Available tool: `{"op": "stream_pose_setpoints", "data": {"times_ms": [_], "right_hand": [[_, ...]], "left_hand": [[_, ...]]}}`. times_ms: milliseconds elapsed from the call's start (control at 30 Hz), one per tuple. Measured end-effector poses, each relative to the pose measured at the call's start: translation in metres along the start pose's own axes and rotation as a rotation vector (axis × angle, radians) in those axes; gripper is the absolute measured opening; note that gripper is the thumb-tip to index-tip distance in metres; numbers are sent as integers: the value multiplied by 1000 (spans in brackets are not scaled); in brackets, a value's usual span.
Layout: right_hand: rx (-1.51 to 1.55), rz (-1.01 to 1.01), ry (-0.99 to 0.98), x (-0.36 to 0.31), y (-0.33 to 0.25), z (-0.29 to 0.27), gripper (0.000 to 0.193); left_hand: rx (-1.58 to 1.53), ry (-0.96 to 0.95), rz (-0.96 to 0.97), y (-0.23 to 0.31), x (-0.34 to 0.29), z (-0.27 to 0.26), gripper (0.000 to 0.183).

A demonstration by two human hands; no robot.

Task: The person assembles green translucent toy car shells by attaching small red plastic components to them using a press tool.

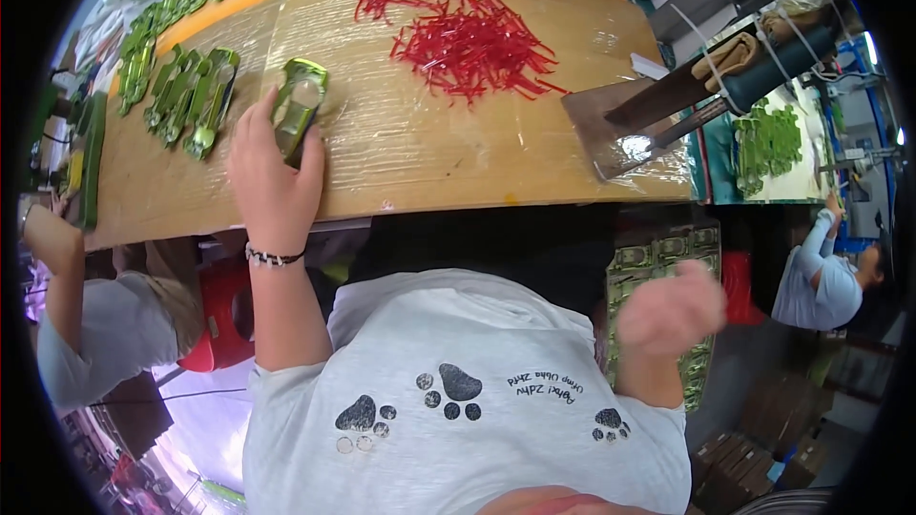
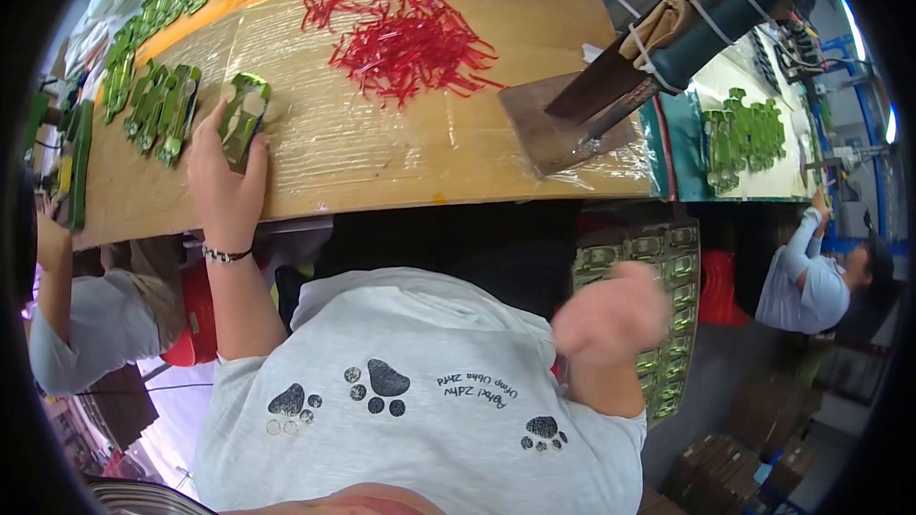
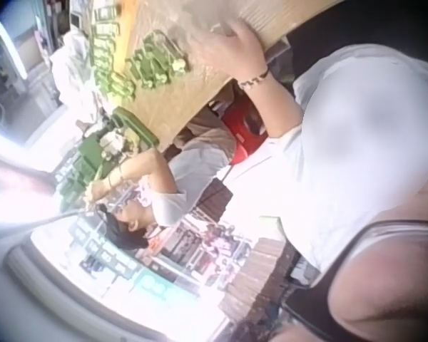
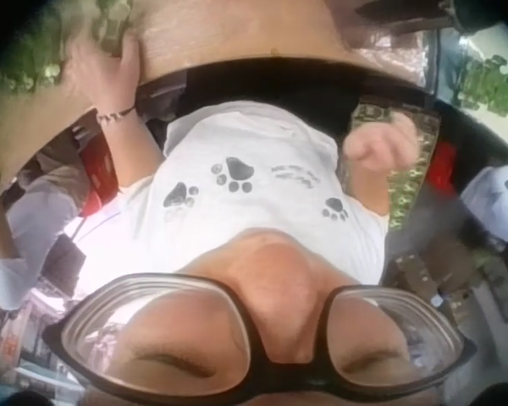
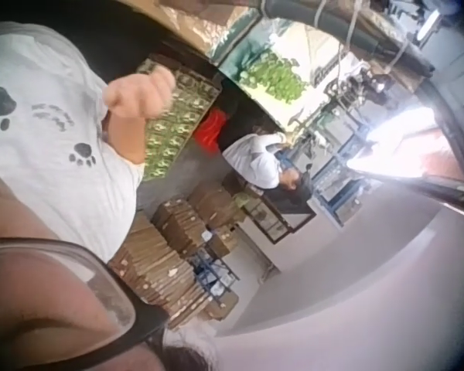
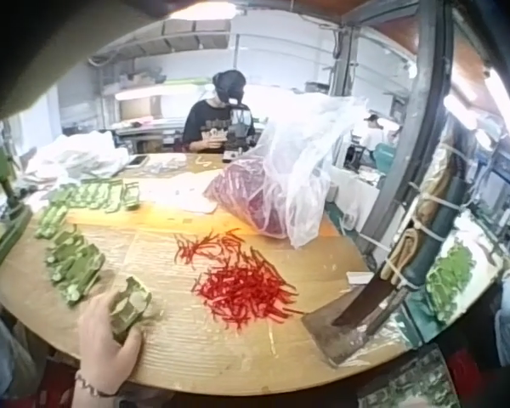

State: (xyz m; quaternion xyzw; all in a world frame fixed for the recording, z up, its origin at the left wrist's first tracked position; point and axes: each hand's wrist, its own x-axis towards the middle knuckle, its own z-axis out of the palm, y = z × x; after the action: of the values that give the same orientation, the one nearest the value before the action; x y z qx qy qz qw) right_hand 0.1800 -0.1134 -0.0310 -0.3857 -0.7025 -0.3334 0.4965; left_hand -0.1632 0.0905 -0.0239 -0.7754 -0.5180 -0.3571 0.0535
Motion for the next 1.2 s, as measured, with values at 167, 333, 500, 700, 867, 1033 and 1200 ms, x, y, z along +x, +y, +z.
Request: {"op": "stream_pose_setpoints", "data": {"times_ms": [167, 333, 500, 700, 867, 1033, 1200], "right_hand": [[72, 359, -539, 28, -57, 66, 24], [167, 638, -561, 49, -43, 132, 24], [98, 827, -667, 61, -20, 177, 25], [94, 858, -678, 54, -7, 179, 18], [192, 935, -665, 52, -7, 170, 15], [104, 847, -645, 47, -3, 181, 17], [154, 876, -605, 46, -6, 172, 17]], "left_hand": [[-230, 186, 71, 9, -18, -5, 68], [-622, 67, 125, 21, -44, -18, 67], [-851, -305, 187, 29, -63, -31, 68], [-1134, -555, -5, 36, -81, -21, 74], [-1195, -647, -18, 53, -77, -12, 77], [-1152, -860, 32, 65, -72, -12, 78], [-1250, -905, -99, 58, -83, -11, 78]]}}
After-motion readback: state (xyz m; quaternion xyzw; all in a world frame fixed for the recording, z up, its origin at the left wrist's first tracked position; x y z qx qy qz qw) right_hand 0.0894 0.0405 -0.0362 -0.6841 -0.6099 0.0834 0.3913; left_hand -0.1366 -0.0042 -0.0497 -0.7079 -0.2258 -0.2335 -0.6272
